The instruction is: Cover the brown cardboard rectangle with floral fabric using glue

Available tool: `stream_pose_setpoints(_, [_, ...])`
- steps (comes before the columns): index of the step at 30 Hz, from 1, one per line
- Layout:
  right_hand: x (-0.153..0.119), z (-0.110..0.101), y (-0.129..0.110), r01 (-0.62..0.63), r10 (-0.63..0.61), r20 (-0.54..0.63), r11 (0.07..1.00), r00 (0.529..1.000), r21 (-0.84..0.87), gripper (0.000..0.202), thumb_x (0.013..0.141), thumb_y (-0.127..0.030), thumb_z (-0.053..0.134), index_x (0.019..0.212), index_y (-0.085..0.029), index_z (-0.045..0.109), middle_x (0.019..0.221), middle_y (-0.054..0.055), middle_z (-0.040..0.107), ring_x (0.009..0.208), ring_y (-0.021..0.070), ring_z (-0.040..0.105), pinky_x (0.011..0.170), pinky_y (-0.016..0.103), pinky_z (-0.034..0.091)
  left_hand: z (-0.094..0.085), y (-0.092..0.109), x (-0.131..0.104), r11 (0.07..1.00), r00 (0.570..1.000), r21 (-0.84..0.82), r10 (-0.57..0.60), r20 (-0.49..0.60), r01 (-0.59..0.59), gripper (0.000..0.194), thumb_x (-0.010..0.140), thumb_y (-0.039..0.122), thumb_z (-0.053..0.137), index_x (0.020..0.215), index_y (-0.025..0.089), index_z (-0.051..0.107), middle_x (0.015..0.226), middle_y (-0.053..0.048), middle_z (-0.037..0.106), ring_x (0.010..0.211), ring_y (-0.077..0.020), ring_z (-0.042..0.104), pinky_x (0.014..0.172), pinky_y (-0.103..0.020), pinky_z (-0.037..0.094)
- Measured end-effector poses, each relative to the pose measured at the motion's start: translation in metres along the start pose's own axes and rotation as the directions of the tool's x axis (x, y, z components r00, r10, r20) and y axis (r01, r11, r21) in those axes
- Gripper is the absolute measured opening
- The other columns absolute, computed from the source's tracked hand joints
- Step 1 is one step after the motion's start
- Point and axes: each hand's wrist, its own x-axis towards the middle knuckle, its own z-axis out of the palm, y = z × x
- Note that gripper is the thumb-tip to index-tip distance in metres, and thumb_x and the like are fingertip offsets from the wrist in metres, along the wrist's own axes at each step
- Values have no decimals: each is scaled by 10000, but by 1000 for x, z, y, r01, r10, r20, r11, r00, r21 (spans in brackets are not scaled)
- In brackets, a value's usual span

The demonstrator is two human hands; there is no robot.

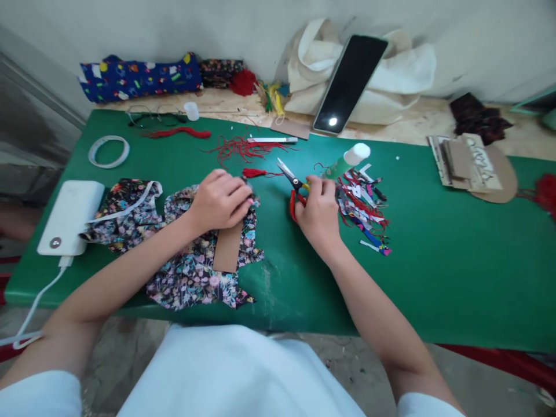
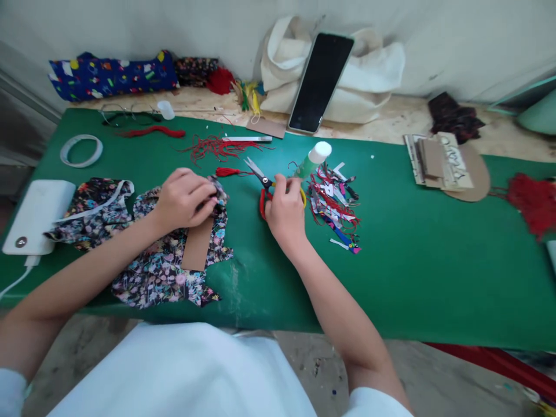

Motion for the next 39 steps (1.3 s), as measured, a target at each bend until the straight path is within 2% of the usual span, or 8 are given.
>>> stream_pose_setpoints(3, [-1, 1, 0, 127, -124, -58, 990, 991, 53, 452, 817, -160, 500, 1264, -96, 517, 1141, 203, 545, 1002, 295, 597, 848, 412, 538, -5, 2, -7, 980, 979, 80, 175, 104, -183, 299, 956, 356, 454, 910, 193, 700, 926, -75, 736, 756, -208, 621, 781, -398, 421])
stream_pose_setpoints(7, [-2, 2, 0, 339, -315, -184, 933, 931, 119, 363, 911, -236, 495, 1261, -147, 541, 1122, 171, 591, 1043, 263, 597, 910, 392, 532, -15, 6, -11, 959, 941, 122, 219, 259, -257, 356, 995, 362, 393, 1006, 202, 710, 963, -58, 732, 721, -186, 635, 672, -356, 394])
stream_pose_setpoints(12, [-7, 0, -8, 368, -346, -128, 895, 929, 252, 385, 952, -285, 471, 1311, -161, 533, 1078, 149, 646, 1030, 247, 627, 924, 386, 533, -28, 24, -11, 986, 831, 163, -107, 546, 20, 360, 998, 334, 348, 1117, 190, 657, 1027, -87, 705, 806, -228, 692, 596, -327, 397])
stream_pose_setpoints(15, [-11, 1, -14, 299, -308, -34, 886, 951, 355, 405, 943, -290, 467, 1320, -152, 518, 1128, 155, 655, 1027, 238, 644, 866, 357, 557, -33, 34, -7, 948, 784, 260, -302, 542, 185, 380, 985, 307, 352, 1215, 104, 576, 970, -138, 711, 801, -296, 711, 562, -338, 415])
stream_pose_setpoints(20, [-16, 2, -18, 243, -274, 20, 881, 961, 406, 437, 907, -318, 513, 1319, -175, 529, 1203, 158, 666, 1036, 269, 664, 823, 382, 563, -35, 42, 2, 936, 756, 261, -344, 557, 234, 467, 912, 476, 522, 1110, 63, 617, 973, -179, 719, 871, -378, 709, 683, -407, 503])
stream_pose_setpoints(25, [-15, -6, -21, 110, -165, 64, 855, 984, 507, 450, 862, -343, 558, 1281, -180, 531, 1164, 150, 669, 1003, 260, 654, 836, 374, 533, -38, 42, 4, 954, 776, 199, -297, 557, 223, 519, 829, 476, 637, 1153, 72, 604, 1075, -189, 701, 891, -377, 701, 731, -417, 500])
stream_pose_setpoints(31, [-15, -17, -28, -127, -30, 207, 700, 978, 702, 425, 889, -437, 561, 1228, -191, 489, 702, -17, 565, 582, 124, 507, 608, 265, 452, -38, 24, -2, 980, 820, 77, -196, 539, 183, 178, 836, 331, 659, 720, 199, 627, 615, -19, 669, 597, -204, 658, 515, -265, 331])
stream_pose_setpoints(39, [-29, -16, -61, -438, -35, 458, 239, 888, 867, 433, 879, -616, 519, 1088, -245, 440, 619, -85, 498, 391, 59, 343, 361, 193, 323, -10, 33, -7, 993, 993, 112, -60, 97, 49, 241, 1008, 268, 443, 890, 212, 646, 626, 12, 642, 609, -139, 580, 635, -297, 330])
